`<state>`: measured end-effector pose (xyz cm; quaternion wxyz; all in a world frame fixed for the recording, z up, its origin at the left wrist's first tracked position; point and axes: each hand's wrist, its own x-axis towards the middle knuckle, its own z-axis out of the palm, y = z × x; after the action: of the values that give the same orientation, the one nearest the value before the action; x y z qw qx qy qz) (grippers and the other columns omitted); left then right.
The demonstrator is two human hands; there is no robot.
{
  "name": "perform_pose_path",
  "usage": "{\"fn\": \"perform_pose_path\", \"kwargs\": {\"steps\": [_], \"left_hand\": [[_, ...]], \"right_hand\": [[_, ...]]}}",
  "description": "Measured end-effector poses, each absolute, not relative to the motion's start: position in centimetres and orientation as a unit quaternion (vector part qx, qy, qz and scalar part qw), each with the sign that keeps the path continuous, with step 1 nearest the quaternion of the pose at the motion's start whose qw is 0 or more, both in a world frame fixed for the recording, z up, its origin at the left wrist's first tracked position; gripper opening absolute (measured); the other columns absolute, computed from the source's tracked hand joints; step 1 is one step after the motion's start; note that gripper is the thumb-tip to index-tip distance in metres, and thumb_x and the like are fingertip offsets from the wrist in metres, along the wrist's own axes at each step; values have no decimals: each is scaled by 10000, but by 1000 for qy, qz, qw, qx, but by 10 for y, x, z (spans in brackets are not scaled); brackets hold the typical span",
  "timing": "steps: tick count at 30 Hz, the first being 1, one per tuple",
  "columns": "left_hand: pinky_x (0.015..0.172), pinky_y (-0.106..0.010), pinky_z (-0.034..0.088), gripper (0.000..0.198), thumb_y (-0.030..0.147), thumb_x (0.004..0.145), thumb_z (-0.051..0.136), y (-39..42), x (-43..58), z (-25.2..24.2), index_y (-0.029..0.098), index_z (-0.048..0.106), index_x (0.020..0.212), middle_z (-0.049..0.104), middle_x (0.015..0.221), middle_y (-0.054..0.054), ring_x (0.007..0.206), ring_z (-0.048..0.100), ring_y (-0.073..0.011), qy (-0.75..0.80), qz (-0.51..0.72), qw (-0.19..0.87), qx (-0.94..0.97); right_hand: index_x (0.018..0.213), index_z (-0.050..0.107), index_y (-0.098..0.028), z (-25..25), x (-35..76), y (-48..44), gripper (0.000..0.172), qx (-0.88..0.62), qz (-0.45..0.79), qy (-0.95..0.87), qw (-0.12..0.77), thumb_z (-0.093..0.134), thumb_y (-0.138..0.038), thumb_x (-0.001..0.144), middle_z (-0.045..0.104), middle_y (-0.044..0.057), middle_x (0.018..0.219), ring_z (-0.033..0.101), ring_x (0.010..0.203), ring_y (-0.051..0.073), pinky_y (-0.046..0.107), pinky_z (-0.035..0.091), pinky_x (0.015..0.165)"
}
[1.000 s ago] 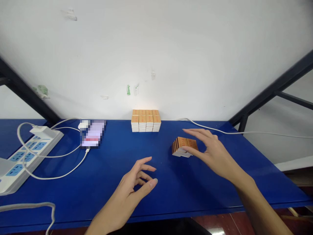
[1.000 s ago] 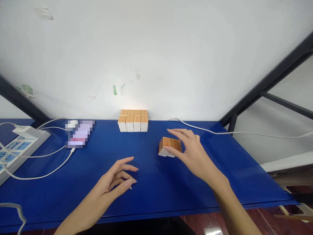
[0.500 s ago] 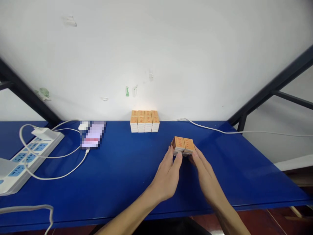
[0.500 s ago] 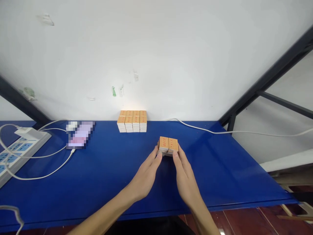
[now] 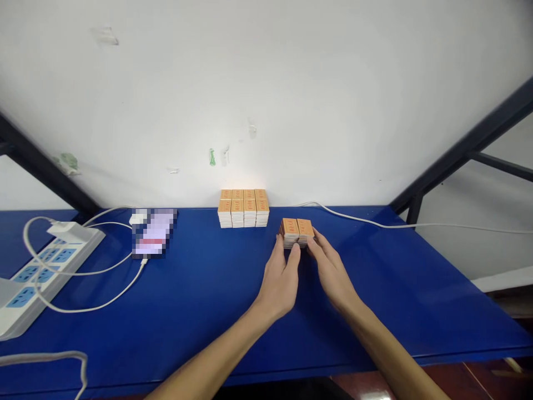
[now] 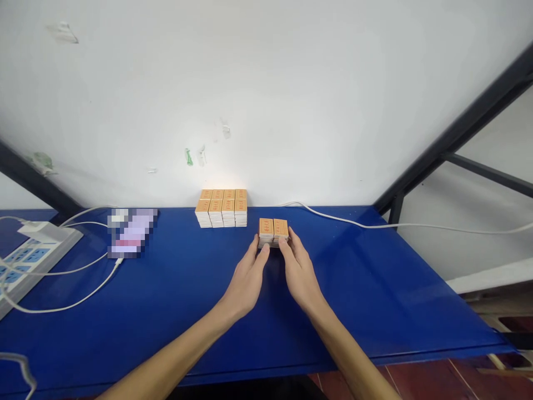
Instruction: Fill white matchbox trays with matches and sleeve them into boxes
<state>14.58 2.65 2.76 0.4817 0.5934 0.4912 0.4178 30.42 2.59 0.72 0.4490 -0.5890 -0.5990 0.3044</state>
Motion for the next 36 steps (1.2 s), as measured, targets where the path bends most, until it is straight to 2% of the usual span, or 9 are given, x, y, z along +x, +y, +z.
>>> {"fn": "perform_pose_path", "kwargs": {"steps": [3, 6, 10, 12, 17, 23, 28, 31, 36], "left_hand": [[1046, -544, 618, 423, 387, 1076, 737, 38, 139, 22, 208, 656, 1450, 659, 1493, -130, 1262, 705, -309, 500, 424, 434, 618], [1032, -540, 624, 429, 387, 1071, 744, 52, 129, 18, 201, 654, 1447, 666, 1476, -128, 1248, 710, -309, 509, 414, 394, 644], [1000, -514, 639, 403, 390, 1076, 738, 71, 124, 18, 199, 666, 1424, 687, 1436, -123, 1200, 728, -290, 495, 379, 382, 682], [992, -508, 642, 398, 390, 1077, 737, 78, 125, 21, 198, 668, 1419, 691, 1428, -121, 1190, 731, -287, 479, 362, 388, 699], [978, -496, 648, 388, 390, 1079, 735, 93, 126, 26, 198, 673, 1410, 698, 1412, -119, 1169, 737, -279, 448, 328, 415, 721], [985, -501, 646, 389, 390, 1079, 734, 96, 122, 25, 199, 672, 1413, 695, 1418, -120, 1178, 734, -281, 442, 321, 427, 721], [969, -491, 651, 389, 389, 1079, 735, 88, 109, 22, 197, 671, 1412, 701, 1405, -118, 1159, 739, -276, 447, 313, 441, 712], [962, -488, 653, 390, 389, 1078, 736, 77, 96, 21, 195, 671, 1410, 704, 1395, -116, 1151, 742, -274, 455, 308, 444, 707], [956, -484, 655, 392, 388, 1078, 738, 59, 77, 22, 194, 669, 1411, 705, 1391, -116, 1142, 743, -272, 467, 308, 441, 702]], "right_hand": [[1753, 345, -307, 5, 320, 36, 727, -600, 329, -574, 450, 549, -517, 1088, 621, 146, 1640, 630, 1482, 344, 593, 521, 1226], [1743, 359, -276, 10, 339, 46, 884, -591, 344, -589, 430, 740, -443, 963, 611, 182, 1634, 675, 1401, 370, 592, 595, 1118], [1732, 380, -277, 15, 357, 60, 1024, -556, 359, -643, 385, 881, -418, 850, 661, 168, 1568, 715, 1280, 350, 517, 651, 971], [1720, 401, -278, 15, 362, 67, 1027, -545, 359, -662, 370, 900, -412, 833, 692, 155, 1527, 729, 1233, 334, 506, 649, 965], [1654, 490, -293, 12, 365, 79, 894, -535, 344, -686, 354, 883, -423, 861, 713, 110, 1506, 726, 1262, 319, 524, 597, 1086], [1570, 578, -284, 13, 365, 94, 775, -534, 320, -699, 351, 865, -434, 866, 753, 98, 1436, 748, 1219, 318, 492, 615, 1041], [1439, 668, -248, 16, 354, 118, 623, -545, 286, -701, 359, 865, -396, 866, 803, 98, 1311, 771, 1083, 311, 465, 637, 934], [1404, 681, -235, 14, 341, 135, 601, -555, 267, -697, 367, 902, -361, 859, 813, 93, 1252, 765, 1049, 295, 466, 632, 951], [1412, 673, -195, 6, 310, 164, 424, -566, 257, -682, 385, 744, -414, 1055, 718, 112, 1374, 738, 1143, 264, 490, 642, 971]]}}
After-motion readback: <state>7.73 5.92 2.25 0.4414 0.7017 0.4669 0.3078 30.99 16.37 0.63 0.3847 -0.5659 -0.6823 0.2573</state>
